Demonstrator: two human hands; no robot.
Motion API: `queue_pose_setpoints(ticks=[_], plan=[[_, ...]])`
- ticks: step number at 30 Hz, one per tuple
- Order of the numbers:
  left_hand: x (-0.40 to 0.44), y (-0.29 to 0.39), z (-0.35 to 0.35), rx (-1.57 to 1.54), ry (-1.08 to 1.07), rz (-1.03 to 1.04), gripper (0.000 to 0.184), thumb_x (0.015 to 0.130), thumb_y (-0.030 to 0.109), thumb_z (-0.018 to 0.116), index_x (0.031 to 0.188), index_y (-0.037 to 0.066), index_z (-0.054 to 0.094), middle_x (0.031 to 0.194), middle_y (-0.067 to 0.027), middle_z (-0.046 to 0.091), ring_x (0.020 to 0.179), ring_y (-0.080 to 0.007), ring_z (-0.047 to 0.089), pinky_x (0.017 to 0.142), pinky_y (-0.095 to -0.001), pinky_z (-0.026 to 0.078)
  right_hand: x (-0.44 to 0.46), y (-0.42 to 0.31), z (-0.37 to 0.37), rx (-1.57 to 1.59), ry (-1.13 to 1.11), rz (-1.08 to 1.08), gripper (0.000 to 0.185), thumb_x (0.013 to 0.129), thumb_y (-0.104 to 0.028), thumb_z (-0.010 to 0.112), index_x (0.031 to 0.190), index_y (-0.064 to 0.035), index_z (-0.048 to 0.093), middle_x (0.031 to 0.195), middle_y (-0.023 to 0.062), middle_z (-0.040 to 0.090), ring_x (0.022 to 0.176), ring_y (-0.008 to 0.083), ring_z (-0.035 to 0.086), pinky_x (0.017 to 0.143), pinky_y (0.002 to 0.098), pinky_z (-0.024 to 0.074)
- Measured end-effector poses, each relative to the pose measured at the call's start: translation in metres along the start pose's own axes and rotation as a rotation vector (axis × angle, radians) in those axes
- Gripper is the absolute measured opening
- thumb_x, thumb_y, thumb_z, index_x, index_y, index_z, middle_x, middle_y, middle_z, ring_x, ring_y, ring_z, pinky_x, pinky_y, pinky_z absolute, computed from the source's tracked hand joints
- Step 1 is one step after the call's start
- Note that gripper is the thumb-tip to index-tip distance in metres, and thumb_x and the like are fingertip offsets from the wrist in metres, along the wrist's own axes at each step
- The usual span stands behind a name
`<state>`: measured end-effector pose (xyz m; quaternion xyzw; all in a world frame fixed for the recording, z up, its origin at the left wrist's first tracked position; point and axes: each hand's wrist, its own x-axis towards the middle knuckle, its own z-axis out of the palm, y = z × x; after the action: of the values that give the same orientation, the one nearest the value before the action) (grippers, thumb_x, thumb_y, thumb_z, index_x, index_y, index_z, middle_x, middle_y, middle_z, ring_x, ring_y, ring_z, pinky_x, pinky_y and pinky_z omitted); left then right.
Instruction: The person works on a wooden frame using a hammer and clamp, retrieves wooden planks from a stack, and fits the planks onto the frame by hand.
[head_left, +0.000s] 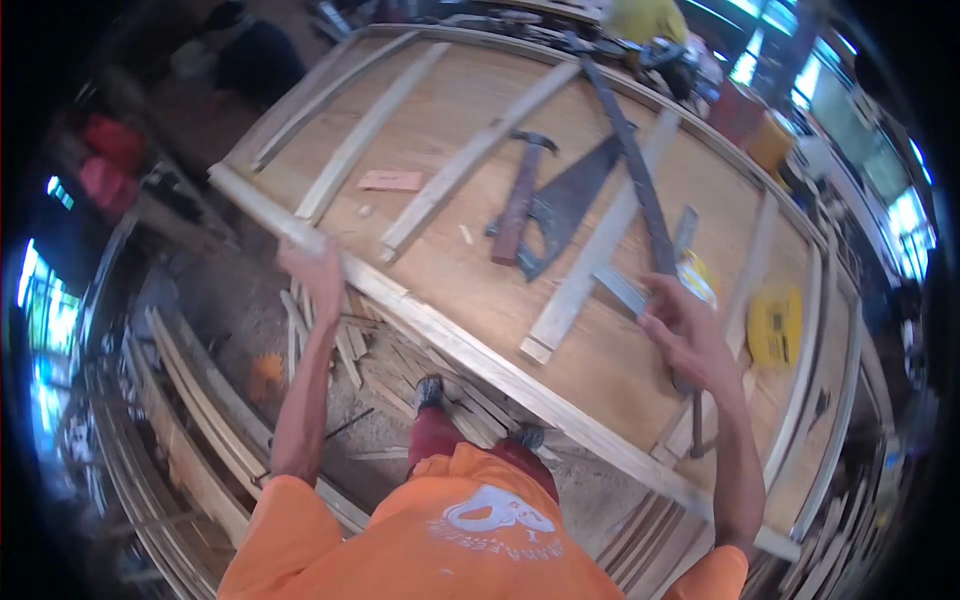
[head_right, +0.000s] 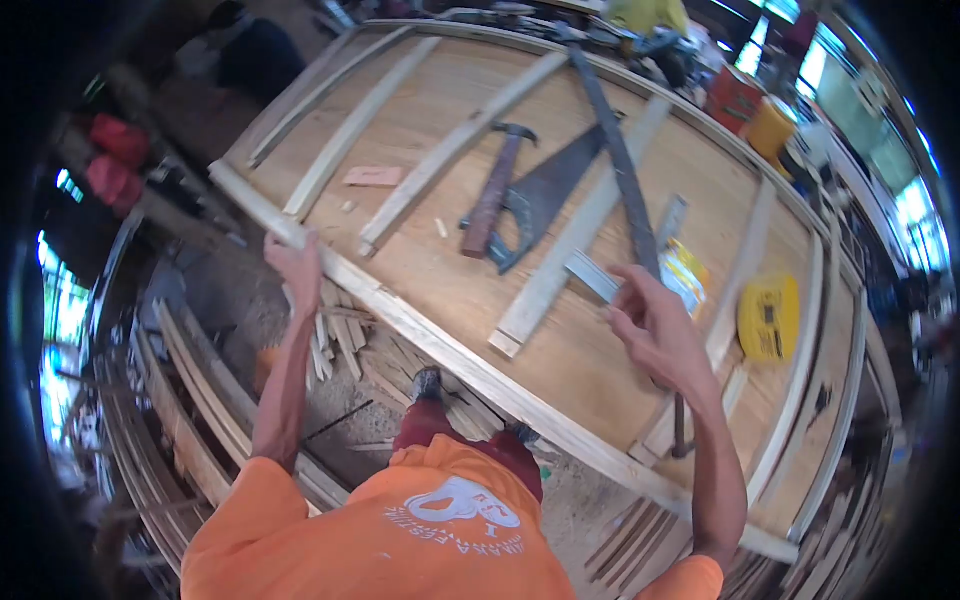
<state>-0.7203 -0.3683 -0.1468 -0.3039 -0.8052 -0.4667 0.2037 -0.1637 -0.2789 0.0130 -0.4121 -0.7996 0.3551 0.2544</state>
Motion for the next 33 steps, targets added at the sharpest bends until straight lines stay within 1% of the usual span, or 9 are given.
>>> queue_pose_setpoints(ticks=[2, 5, 10, 14, 19, 21, 24, 28, 33], plan=[[-0.009, -0.011, 0.014, -0.155, -0.025, -0.15, 0.087, 0.086, 0.027, 0.086, 0.147, -0.011, 0.037, 0.139, -0.0292, 0.048, 0.133, -0.0377, 0.046, 0.117, -0.0455, 0.033, 0.053, -0.022, 0.034, 0.047, -0.179, 0.064, 0.051, 0.099, -0.018, 0.072, 0.143, 0.0005, 0.055, 0.086, 0.0046, 0.063, 0.076, 0.0138, 0.061, 0.068, 0.0336, 0.05], [-0.011, 0.008, 0.006, -0.377, -0.082, -0.266, 0.1, 0.084, 0.024, 0.087, 0.153, -0.01, 0.025, 0.143, -0.0295, 0.045, 0.137, -0.0368, 0.044, 0.119, -0.0444, 0.031, 0.159, -0.024, 0.124, -0.18, 0.123, -0.094, 0.069, 0.095, -0.046, 0.075, 0.137, 0.0056, 0.057, 0.097, 0.0209, 0.072, 0.08, 0.0363, 0.068, 0.075, 0.0468, 0.0534], [0.015, 0.013, 0.007, -0.405, -0.037, -0.454, 0.118, 0.077, 0.029, 0.088, 0.157, -0.016, 0.014, 0.161, -0.0376, 0.025, 0.153, -0.0438, 0.027, 0.129, -0.0448, 0.018, 0.278, 0.051, 0.201, -0.525, 0.179, -0.146, 0.075, 0.081, -0.049, 0.08, 0.127, 0.0082, 0.061, 0.111, 0.0334, 0.071, 0.107, 0.0474, 0.069, 0.093, 0.0531, 0.0528], [0.027, 0.005, 0.013, -0.348, -0.096, -0.551, 0.12, 0.078, 0.028, 0.086, 0.161, -0.012, 0.01, 0.165, -0.0357, 0.02, 0.158, -0.0443, 0.018, 0.129, -0.0503, 0.014, 0.284, 0.026, 0.171, -0.19, -0.015, 0.381, 0.06, 0.081, -0.039, 0.075, 0.116, 0.0091, 0.067, 0.095, 0.0181, 0.072, 0.087, 0.0269, 0.07, 0.081, 0.0412, 0.0536], [0.034, 0.003, 0.009, -0.334, -0.133, -0.601, 0.116, 0.08, 0.019, 0.081, 0.164, -0.007, 0.006, 0.168, -0.0329, 0.017, 0.159, -0.0446, 0.014, 0.129, -0.0549, 0.008, 0.271, -0.071, 0.156, -0.186, -0.018, 0.28, 0.063, 0.086, -0.03, 0.071, 0.134, 0.0099, 0.063, 0.109, 0.0173, 0.073, 0.091, 0.0244, 0.068, 0.083, 0.0383, 0.0534], [0.036, -0.004, 0.015, -0.347, -0.103, -0.531, 0.113, 0.078, 0.012, 0.076, 0.164, -0.007, 0.006, 0.169, -0.0336, 0.014, 0.16, -0.0452, 0.012, 0.129, -0.0545, 0.008, 0.298, -0.116, 0.183, -0.146, 0.105, -0.15, 0.069, 0.087, -0.025, 0.07, 0.146, 0.0086, 0.055, 0.127, 0.021, 0.069, 0.108, 0.0252, 0.067, 0.095, 0.0372, 0.0523], [0.038, -0.007, 0.012, -0.381, -0.147, -0.572, 0.111, 0.075, 0.008, 0.073, 0.163, -0.008, 0.007, 0.169, -0.0341, 0.014, 0.16, -0.0463, 0.012, 0.129, -0.0541, 0.008, 0.356, -0.2, 0.232, -0.056, -0.279, -0.063, 0.073, 0.09, -0.023, 0.07, 0.151, 0.011, 0.049, 0.141, 0.0243, 0.063, 0.126, 0.0253, 0.062, 0.107, 0.0377, 0.0482], [0.034, -0.009, 0.016, -0.332, -0.074, -0.542, 0.111, 0.075, 0.006, 0.073, 0.163, -0.009, 0.006, 0.169, -0.0347, 0.014, 0.16, -0.0472, 0.01, 0.13, -0.0534, 0.008, 0.406, -0.242, 0.35, -0.38, -0.322, -0.233, 0.06, 0.082, -0.017, 0.074, 0.135, 0.006, 0.061, 0.103, 0.0297, 0.074, 0.101, 0.0449, 0.073, 0.086, 0.0533, 0.0558], [0.04, -0.009, 0.011, -0.388, -0.076, -0.558, 0.113, 0.075, 0.005, 0.072, 0.163, -0.009, 0.004, 0.17, -0.0338, 0.013, 0.16, -0.0455, 0.011, 0.131, -0.0477, 0.01, 0.397, -0.253, 0.389, 0.094, -0.68, -0.407, 0.047, 0.082, -0.019, 0.077, 0.117, 0.0107, 0.066, 0.086, 0.0147, 0.071, 0.082, 0.0191, 0.069, 0.071, 0.0365, 0.0544]])
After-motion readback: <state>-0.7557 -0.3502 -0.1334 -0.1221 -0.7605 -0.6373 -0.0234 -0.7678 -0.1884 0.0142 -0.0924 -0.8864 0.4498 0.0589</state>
